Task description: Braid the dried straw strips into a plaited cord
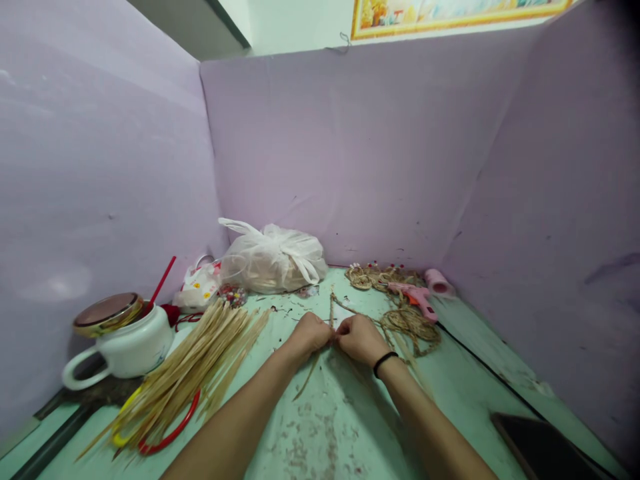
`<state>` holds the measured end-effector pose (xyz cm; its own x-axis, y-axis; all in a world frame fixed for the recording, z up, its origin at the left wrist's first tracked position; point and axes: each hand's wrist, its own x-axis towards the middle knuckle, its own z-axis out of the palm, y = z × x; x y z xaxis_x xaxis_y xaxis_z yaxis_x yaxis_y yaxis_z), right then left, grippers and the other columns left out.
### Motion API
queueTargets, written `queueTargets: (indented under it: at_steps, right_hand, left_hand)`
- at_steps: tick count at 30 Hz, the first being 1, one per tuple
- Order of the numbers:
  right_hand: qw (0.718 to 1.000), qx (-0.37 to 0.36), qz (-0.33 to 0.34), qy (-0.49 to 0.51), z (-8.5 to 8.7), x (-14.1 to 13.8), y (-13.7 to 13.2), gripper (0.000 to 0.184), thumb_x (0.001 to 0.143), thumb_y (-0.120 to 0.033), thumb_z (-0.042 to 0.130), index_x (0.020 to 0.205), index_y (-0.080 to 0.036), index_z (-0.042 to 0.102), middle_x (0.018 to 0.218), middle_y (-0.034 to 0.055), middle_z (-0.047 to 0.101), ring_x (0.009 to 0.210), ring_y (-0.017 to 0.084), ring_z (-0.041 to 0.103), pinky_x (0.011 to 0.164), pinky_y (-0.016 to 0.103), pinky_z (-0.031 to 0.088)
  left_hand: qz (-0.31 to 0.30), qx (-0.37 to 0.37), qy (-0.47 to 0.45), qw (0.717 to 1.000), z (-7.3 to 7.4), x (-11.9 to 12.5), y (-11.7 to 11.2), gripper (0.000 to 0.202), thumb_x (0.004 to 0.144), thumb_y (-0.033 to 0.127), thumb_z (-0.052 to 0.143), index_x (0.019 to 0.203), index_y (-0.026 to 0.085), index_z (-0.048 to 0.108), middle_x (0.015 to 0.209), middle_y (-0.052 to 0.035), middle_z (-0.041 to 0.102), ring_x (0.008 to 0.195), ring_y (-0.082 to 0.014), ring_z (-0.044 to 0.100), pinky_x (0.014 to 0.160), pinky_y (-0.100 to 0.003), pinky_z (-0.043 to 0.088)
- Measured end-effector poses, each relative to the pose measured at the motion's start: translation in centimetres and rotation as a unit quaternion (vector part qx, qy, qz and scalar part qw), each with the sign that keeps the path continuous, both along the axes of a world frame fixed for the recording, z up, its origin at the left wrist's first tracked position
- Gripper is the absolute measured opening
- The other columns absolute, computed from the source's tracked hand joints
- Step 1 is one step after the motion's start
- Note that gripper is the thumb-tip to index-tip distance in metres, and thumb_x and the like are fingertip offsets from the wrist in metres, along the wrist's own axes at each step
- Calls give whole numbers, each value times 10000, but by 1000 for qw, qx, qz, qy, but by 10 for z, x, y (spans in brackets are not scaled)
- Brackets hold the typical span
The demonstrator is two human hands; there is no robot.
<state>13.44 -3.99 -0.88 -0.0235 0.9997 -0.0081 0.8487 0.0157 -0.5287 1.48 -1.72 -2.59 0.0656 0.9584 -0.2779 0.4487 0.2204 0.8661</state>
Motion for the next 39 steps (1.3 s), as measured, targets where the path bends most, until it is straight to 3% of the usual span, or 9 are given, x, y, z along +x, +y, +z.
queueTargets:
  at_steps: [3, 6, 14, 19, 24, 27, 30, 34, 39]
  right_hand:
    - [998, -11, -31, -44, 17, -4, -8, 166, 554, -143, 518, 591, -144, 680, 591, 87, 641, 542, 147, 534, 475, 231, 283]
    - [999, -47, -21, -7, 22, -7, -11, 149, 529, -106, 514, 524, -142, 658, 510, 75, 612, 500, 144, 521, 448, 228, 275]
    - [971, -108, 46, 208, -1, -5, -2, 157, 529, -86, 562, 395, -163, 586, 356, 10, 527, 410, 109, 475, 401, 198, 283]
    - [966, -119, 33, 227, 10, -2, -7, 121, 548, -102, 579, 437, -149, 593, 366, -11, 525, 366, 76, 433, 376, 182, 275]
    - [944, -213, 66, 243, 27, 2, -14, 88, 562, -98, 574, 483, -132, 595, 454, 5, 576, 395, 86, 486, 342, 169, 262]
    - [945, -160, -34, 282, 31, 6, -10, 63, 584, -85, 556, 543, -126, 581, 527, 26, 602, 449, 100, 527, 345, 165, 300]
    - [911, -121, -137, 370, 30, 4, -7, 70, 607, -67, 543, 615, -136, 551, 561, 17, 600, 462, 94, 530, 395, 182, 395]
    - [872, -205, -92, 434, 22, -8, -9, 123, 626, -39, 479, 555, -131, 517, 466, 6, 534, 423, 89, 503, 419, 200, 435]
    - [890, -193, -92, 403, 6, -11, -6, 159, 603, -69, 486, 456, -130, 481, 367, -22, 446, 312, 42, 356, 296, 154, 263]
  left_hand:
    - [7, 22, 31, 999, -1, 1, 0, 67, 480, 125, 535, 455, 144, 475, 346, 51, 298, 404, -86, 327, 384, -213, 153]
    - [25, 10, 21, 999, 5, 3, -2, 107, 482, 105, 519, 446, 157, 433, 349, 53, 289, 408, -83, 321, 382, -211, 155]
    - [-7, -121, -31, 992, 34, -6, -12, 159, 520, 117, 469, 411, 162, 362, 324, 58, 297, 293, -31, 205, 347, -198, 103]
    - [-105, -104, -108, 983, 23, -18, -3, 130, 507, 181, 511, 467, 164, 389, 371, 69, 331, 297, -28, 219, 336, -190, 76]
    - [-105, -109, -103, 983, 15, -21, 2, 199, 500, 229, 543, 464, 172, 356, 365, 83, 286, 307, -19, 180, 347, -203, 50]
    - [-109, -129, -110, 979, 16, -21, 2, 191, 498, 239, 544, 469, 168, 369, 370, 86, 277, 314, -15, 160, 356, -207, 37]
    - [-118, -128, -117, 978, 17, -21, 2, 158, 499, 244, 546, 497, 160, 412, 388, 82, 300, 314, -17, 174, 357, -207, 31]
    - [-130, -114, -115, 978, 17, -22, 0, 161, 511, 213, 516, 468, 168, 367, 380, 81, 282, 308, -19, 169, 350, -205, 41]
    - [-137, -90, -74, 984, 21, -21, -3, 136, 523, 201, 516, 468, 164, 397, 368, 79, 295, 301, -26, 193, 338, -196, 82]
